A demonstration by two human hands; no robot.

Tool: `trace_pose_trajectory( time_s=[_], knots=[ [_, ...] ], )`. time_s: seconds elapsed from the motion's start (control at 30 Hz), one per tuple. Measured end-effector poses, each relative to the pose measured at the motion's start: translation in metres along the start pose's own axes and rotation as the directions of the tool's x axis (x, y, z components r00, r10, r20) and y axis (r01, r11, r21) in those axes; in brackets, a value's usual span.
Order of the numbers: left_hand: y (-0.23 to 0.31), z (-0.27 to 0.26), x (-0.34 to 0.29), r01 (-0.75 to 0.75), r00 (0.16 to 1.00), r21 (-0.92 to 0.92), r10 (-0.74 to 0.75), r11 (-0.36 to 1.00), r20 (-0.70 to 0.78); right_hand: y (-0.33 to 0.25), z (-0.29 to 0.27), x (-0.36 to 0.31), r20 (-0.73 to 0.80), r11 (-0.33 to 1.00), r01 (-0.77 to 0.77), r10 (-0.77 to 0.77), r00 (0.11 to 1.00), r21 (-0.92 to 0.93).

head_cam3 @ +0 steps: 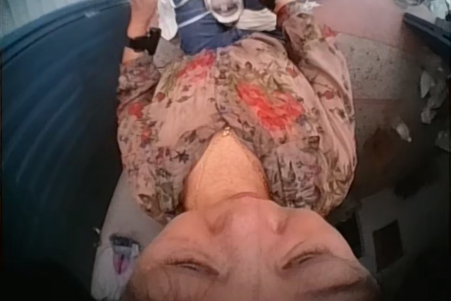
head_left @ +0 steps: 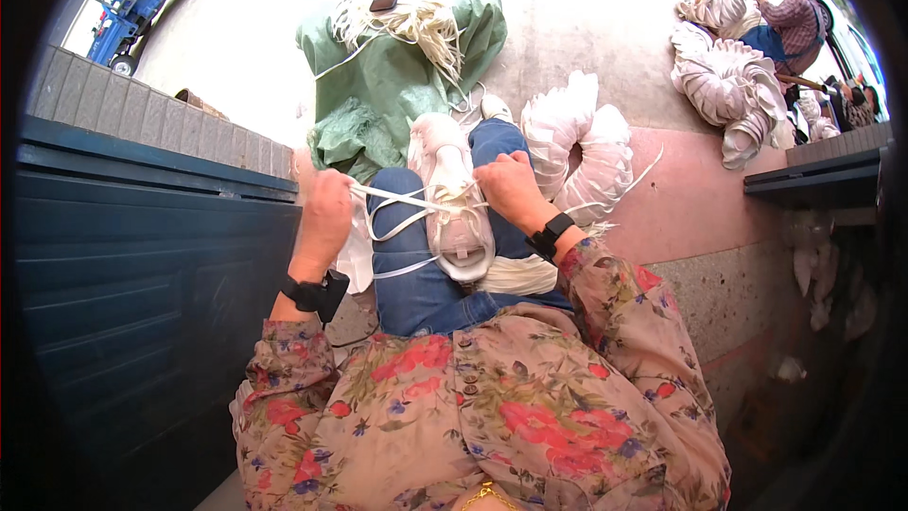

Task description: The recorder is sitting on the floor lacing several pairs of white sneakers.

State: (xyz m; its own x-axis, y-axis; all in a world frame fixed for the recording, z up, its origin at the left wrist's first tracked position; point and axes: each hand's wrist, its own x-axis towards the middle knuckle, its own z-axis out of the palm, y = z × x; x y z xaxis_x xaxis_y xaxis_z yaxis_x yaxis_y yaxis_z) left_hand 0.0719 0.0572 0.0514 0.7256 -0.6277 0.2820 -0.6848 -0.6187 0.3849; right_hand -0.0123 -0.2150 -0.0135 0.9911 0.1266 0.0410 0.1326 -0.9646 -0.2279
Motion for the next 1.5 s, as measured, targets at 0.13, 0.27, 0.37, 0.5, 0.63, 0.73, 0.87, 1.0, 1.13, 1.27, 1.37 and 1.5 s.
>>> trace_pose_trajectory(
  time_s=[0.13,0.27,0.37,0.5,0.63,0.73,0.87,1.0,1.13,1.27,1.37,1.5],
  knots=[
    [0.015,0.006,0.002,0.161,0.951,-0.519,-0.273,0.840,-0.147,-0.004,0.000,0.002,-0.129,0.965,-0.181,0.208,0.970,0.191],
    [0.039,0.007,0.006,0.224,0.870,-0.965,-0.474,0.140,0.133,-0.008,0.000,0.002,-0.046,0.862,-0.371,0.410,0.911,0.344],
    [0.029,-0.015,0.002,0.201,0.856,-0.978,-0.476,-0.052,0.201,-0.002,0.011,-0.004,-0.084,0.793,-0.445,0.521,0.849,0.417],
    [-0.039,-0.085,-0.021,0.003,0.727,-0.994,-0.683,0.107,-0.071,-0.010,0.006,-0.015,-0.055,0.790,-0.405,0.480,0.875,0.461],
    [-0.108,-0.115,-0.072,0.211,0.494,-0.940,-0.859,0.268,-0.134,-0.027,0.006,-0.024,-0.007,0.816,-0.213,0.257,0.966,0.537],
    [-0.124,-0.114,-0.085,0.265,0.422,-0.930,-0.898,0.255,-0.126,-0.024,0.006,-0.029,0.033,0.773,-0.221,0.251,0.967,0.594],
    [-0.125,-0.110,-0.074,0.287,0.402,-0.920,-0.906,0.265,-0.136,-0.022,0.000,-0.036,0.173,0.654,-0.337,0.303,0.937,0.678],
    [-0.108,-0.094,-0.044,0.403,0.508,-0.869,-0.860,0.289,-0.050,-0.032,-0.014,-0.037,0.278,0.755,-0.376,0.262,0.924,0.538],
    [-0.054,-0.041,0.003,0.610,0.716,-0.594,-0.686,0.525,0.128,-0.030,0.003,-0.044,0.184,0.705,-0.335,0.284,0.941,0.625],
    [-0.012,0.034,0.023,0.485,0.860,-0.398,-0.340,0.779,0.381,-0.030,-0.003,-0.050,0.214,0.726,-0.339,0.264,0.941,0.598],
    [-0.002,0.070,0.027,0.257,0.912,-0.274,-0.139,0.927,0.386,-0.035,-0.008,-0.053,0.253,0.717,-0.362,0.260,0.932,0.595],
    [0.035,0.058,0.040,0.084,0.859,0.162,-0.154,0.983,0.489,-0.031,-0.009,-0.054,0.277,0.760,-0.369,0.255,0.927,0.535]
  ],
)
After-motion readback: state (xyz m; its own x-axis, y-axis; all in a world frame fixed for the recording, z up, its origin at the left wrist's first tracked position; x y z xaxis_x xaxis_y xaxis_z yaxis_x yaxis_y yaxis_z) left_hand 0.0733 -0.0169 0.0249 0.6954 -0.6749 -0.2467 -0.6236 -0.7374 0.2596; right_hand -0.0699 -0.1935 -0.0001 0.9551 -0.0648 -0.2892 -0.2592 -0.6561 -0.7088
